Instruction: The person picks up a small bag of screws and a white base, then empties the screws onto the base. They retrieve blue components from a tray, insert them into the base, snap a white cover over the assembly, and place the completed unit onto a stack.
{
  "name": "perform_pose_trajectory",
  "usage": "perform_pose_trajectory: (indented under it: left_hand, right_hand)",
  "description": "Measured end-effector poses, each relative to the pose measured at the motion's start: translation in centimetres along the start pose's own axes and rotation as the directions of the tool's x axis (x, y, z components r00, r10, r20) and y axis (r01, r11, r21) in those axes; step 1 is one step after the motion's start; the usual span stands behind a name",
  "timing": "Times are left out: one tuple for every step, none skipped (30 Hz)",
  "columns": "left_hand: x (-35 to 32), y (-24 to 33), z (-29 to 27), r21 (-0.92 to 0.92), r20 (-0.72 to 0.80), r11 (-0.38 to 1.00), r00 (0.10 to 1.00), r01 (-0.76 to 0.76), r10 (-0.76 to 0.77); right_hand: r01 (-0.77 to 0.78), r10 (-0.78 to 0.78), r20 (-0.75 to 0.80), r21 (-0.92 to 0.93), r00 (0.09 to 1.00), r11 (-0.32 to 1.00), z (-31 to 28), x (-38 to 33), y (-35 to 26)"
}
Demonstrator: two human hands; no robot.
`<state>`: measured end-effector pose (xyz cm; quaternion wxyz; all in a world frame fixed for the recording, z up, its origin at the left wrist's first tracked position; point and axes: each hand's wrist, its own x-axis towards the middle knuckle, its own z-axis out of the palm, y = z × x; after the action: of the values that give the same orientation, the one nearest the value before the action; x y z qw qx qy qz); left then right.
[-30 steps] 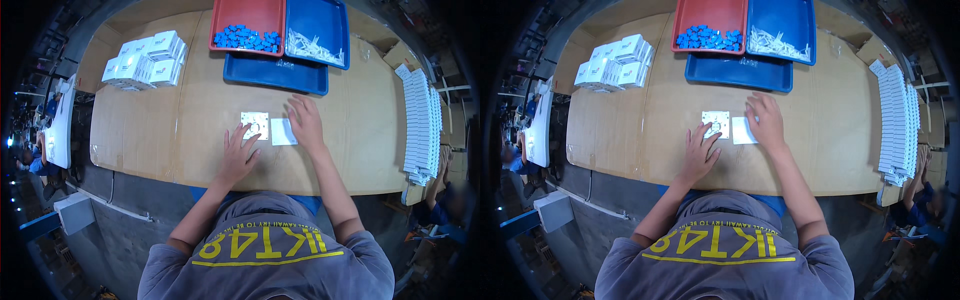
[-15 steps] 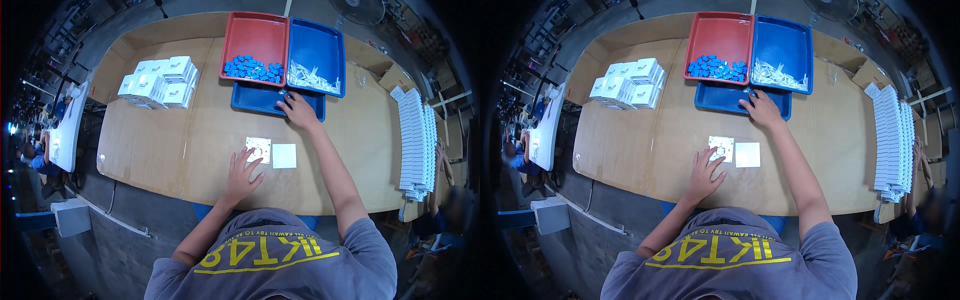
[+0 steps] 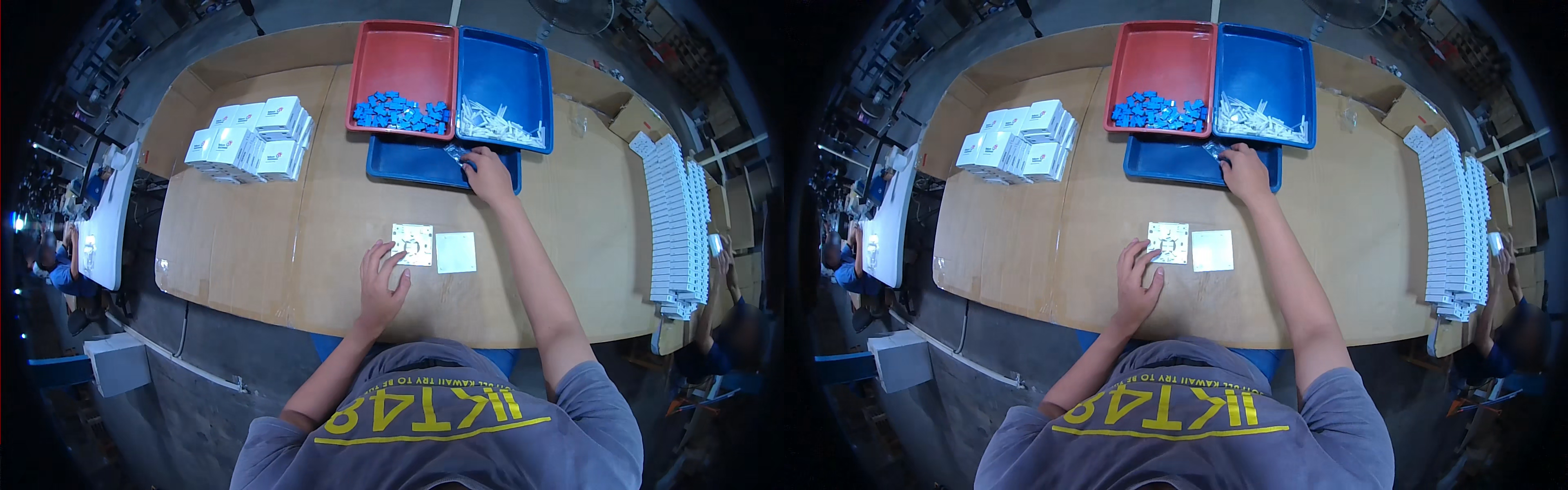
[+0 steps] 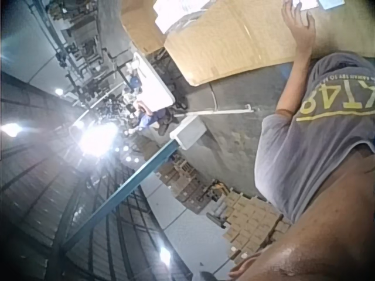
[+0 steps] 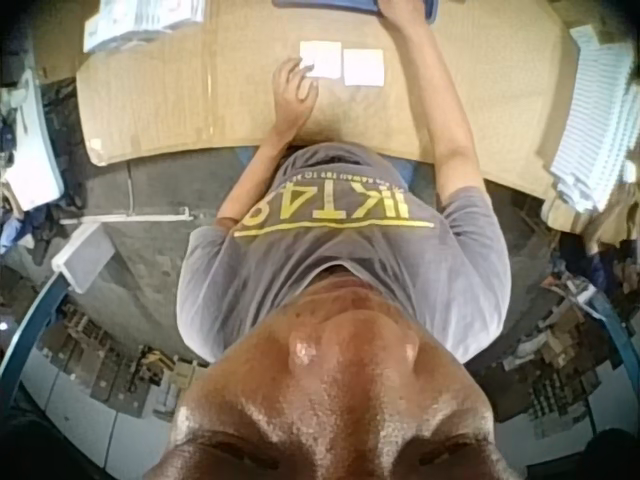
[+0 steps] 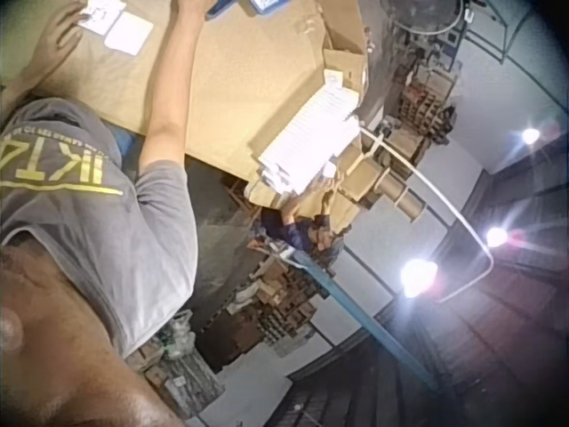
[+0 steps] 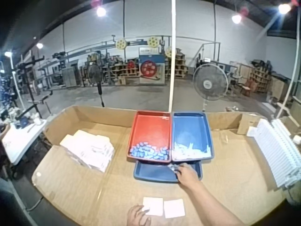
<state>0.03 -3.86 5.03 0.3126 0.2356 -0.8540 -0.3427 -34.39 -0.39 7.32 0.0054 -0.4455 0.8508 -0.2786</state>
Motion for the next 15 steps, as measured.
perform_pose_trajectory:
  left_hand:
    - [-0.1, -0.2, 0.1, 0.002, -0.002, 1.0, 1.0, -0.002, 0.002]
    - [-0.2, -0.4, 0.2, -0.02, -0.009, 1.0, 1.0, 0.003, -0.003]
    - [-0.2, -0.4, 0.2, -0.041, -0.017, 0.999, 1.0, 0.009, -0.01]
    - [-0.2, -0.4, 0.2, -0.038, -0.022, 0.999, 1.0, 0.01, -0.01]
    - [-0.1, -0.4, 0.3, -0.039, -0.029, 0.999, 0.999, 0.01, -0.012]
    - [-0.2, -0.4, 0.3, -0.041, -0.038, 0.999, 0.999, 0.013, -0.015]
    - [-0.2, -0.4, 0.2, -0.039, -0.041, 0.999, 0.999, 0.014, -0.015]
    - [-0.2, -0.5, 0.2, -0.047, -0.055, 0.999, 0.998, 0.018, -0.021]
    - [-0.3, -0.5, 0.2, -0.057, -0.066, 0.998, 0.998, 0.022, -0.026]
    - [-0.3, -0.5, 0.2, -0.058, -0.065, 0.998, 0.998, 0.021, -0.025]
    - [-0.2, -0.5, 0.2, -0.055, -0.064, 0.998, 0.998, 0.019, -0.023]
    - [-0.1, -0.6, 0.2, -0.053, -0.063, 0.998, 0.998, 0.016, -0.019]
    - [-0.1, -0.6, 0.2, -0.054, -0.061, 0.998, 0.998, 0.013, -0.016]
    - [-0.1, -0.6, 0.2, -0.064, -0.065, 0.998, 0.998, 0.009, -0.014]
    - [-0.1, -0.6, 0.2, -0.073, -0.072, 0.997, 0.997, 0.008, -0.013]
  right_hand:
    - [-0.027, 0.029, 0.037, -0.047, 0.999, 0.999, 0.5, 0.4, 0.4]
    - [-0.052, 0.059, 0.073, -0.095, 0.996, 0.994, 1.0, 0.6, 0.7]
    - [-0.046, 0.053, 0.073, -0.093, 0.996, 0.995, 1.3, 0.7, 1.0]
    - [-0.056, 0.061, 0.045, -0.105, 0.997, 0.993, 1.6, 0.8, 1.4]
    - [-0.067, 0.069, 0.017, -0.116, 0.997, 0.991, 1.9, 1.0, 1.7]
    - [-0.061, 0.064, 0.019, -0.115, 0.998, 0.992, 1.9, 1.1, 1.5]
    - [-0.09, 0.094, 0.037, -0.081, 0.995, 0.993, 1.8, 1.2, 1.4]
    - [-0.121, 0.124, 0.055, -0.048, 0.991, 0.991, 1.7, 1.4, 1.2]
    - [-0.121, 0.124, 0.055, -0.048, 0.991, 0.991, 1.5, 1.5, 1.1]
    - [-0.123, 0.124, 0.068, -0.015, 0.99, 0.992, 1.3, 1.8, 1.0]
    - [-0.126, 0.124, 0.08, 0.019, 0.989, 0.992, 1.1, 2.0, 1.0]
    - [-0.127, 0.125, 0.077, 0.019, 0.989, 0.992, 1.1, 2.1, 1.0]
    - [-0.132, 0.129, 0.084, 0.027, 0.988, 0.991, 1.0, 2.1, 1.1]
    - [-0.136, 0.133, 0.091, 0.034, 0.987, 0.99, 0.9, 2.1, 1.3]
    - [-0.135, 0.131, 0.089, 0.034, 0.987, 0.99, 0.8, 2.0, 1.4]
